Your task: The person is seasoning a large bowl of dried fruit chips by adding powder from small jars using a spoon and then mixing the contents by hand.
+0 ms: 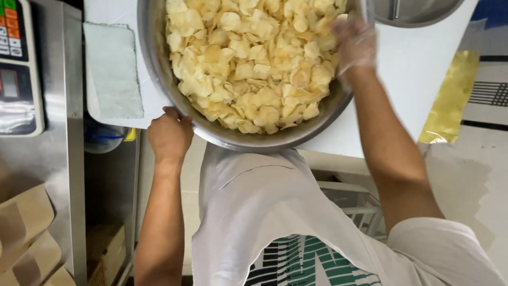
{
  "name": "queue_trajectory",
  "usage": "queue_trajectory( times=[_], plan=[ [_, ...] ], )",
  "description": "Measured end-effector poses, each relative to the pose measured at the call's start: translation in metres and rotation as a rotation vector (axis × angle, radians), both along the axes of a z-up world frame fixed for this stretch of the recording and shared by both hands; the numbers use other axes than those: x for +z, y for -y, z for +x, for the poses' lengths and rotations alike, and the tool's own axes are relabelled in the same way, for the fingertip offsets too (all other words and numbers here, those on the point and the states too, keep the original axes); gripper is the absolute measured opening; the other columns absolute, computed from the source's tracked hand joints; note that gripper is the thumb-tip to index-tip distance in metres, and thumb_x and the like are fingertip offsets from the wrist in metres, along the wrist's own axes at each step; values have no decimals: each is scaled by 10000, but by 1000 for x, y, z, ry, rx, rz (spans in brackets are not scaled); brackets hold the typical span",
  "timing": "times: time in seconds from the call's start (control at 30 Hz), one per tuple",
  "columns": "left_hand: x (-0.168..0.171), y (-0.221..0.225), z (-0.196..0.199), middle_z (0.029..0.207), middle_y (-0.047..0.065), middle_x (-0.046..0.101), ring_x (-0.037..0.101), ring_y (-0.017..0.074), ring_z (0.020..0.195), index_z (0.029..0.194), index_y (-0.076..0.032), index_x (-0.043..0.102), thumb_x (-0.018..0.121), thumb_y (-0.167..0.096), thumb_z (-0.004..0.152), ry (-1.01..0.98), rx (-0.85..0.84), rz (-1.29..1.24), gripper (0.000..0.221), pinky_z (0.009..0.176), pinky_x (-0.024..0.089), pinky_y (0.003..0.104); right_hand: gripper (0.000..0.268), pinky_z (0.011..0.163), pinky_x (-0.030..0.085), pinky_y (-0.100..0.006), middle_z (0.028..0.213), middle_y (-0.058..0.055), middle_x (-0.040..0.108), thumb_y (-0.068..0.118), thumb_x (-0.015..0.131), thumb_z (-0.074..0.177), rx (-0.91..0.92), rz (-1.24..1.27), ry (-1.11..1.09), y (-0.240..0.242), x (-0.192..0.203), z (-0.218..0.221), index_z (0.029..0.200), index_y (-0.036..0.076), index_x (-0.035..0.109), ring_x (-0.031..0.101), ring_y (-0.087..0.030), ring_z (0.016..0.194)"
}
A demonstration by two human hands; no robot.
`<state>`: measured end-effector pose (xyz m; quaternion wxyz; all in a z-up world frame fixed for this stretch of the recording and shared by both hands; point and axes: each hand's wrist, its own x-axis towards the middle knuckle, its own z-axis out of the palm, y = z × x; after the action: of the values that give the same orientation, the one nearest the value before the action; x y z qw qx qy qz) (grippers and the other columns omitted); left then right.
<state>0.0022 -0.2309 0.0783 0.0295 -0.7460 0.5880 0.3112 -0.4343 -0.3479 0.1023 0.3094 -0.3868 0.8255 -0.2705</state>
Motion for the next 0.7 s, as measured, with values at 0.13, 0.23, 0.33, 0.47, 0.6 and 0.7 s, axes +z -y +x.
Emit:
queue_trajectory(
  times=[0.13, 0.23, 0.33, 0.47, 0.6, 0.7],
  plan=[
    [-5, -8, 16, 673, 134, 646, 606, 396, 655, 872, -44, 604, 692, -331, 934, -117, -14, -233, 307, 602, 434, 488, 283, 680, 529, -351, 893, -109, 665, -102, 446, 882, -467, -315, 428, 45, 30, -42, 916, 155, 559, 650, -211, 806],
    [23, -6, 12, 845, 45, 669, 647, 233, 791, 981, -87, 625, 681, -282, 967, -465, 304, -215, 204, 727, 507, 377, 165, 792, 707, -280, 1036, -113, 802, 25, 589, 936, -190, -176, 225, 21, 45, -26, 1016, 157, 650, 807, -197, 951],
    [17, -14, 15, 1078, 9, 755, 745, 153, 964, 1159, -95, 736, 632, -250, 1002, -774, 702, -78, 244, 853, 632, 297, 210, 606, 665, -199, 816, -24, 729, 82, 680, 1010, 257, -64, -115, -17, 33, -5, 808, 133, 658, 727, -127, 723],
    [4, -21, 13, 953, 1, 729, 700, 124, 900, 1094, -104, 752, 634, -248, 1019, -843, 769, -48, 200, 843, 650, 293, 61, 698, 668, -138, 1100, -20, 738, 166, 781, 947, 348, 200, -131, -34, 29, 39, 899, 144, 751, 755, -91, 935],
    [-13, -27, 10, 905, 19, 707, 674, 122, 830, 1088, -65, 733, 668, -211, 1010, -935, 850, -60, 178, 863, 681, 344, 247, 978, 473, -328, 1296, 13, 578, 424, 672, 970, 650, 514, -499, -35, -9, 26, 1149, 288, 774, 583, -211, 1118],
    [-20, -25, 11, 854, 11, 666, 631, 96, 779, 1087, -62, 726, 693, -208, 994, -917, 887, -81, 176, 863, 677, 322, 79, 919, 549, -336, 875, 11, 736, 124, 815, 890, 608, -230, -216, -45, 4, 22, 820, 153, 789, 671, -185, 1021]
  ],
)
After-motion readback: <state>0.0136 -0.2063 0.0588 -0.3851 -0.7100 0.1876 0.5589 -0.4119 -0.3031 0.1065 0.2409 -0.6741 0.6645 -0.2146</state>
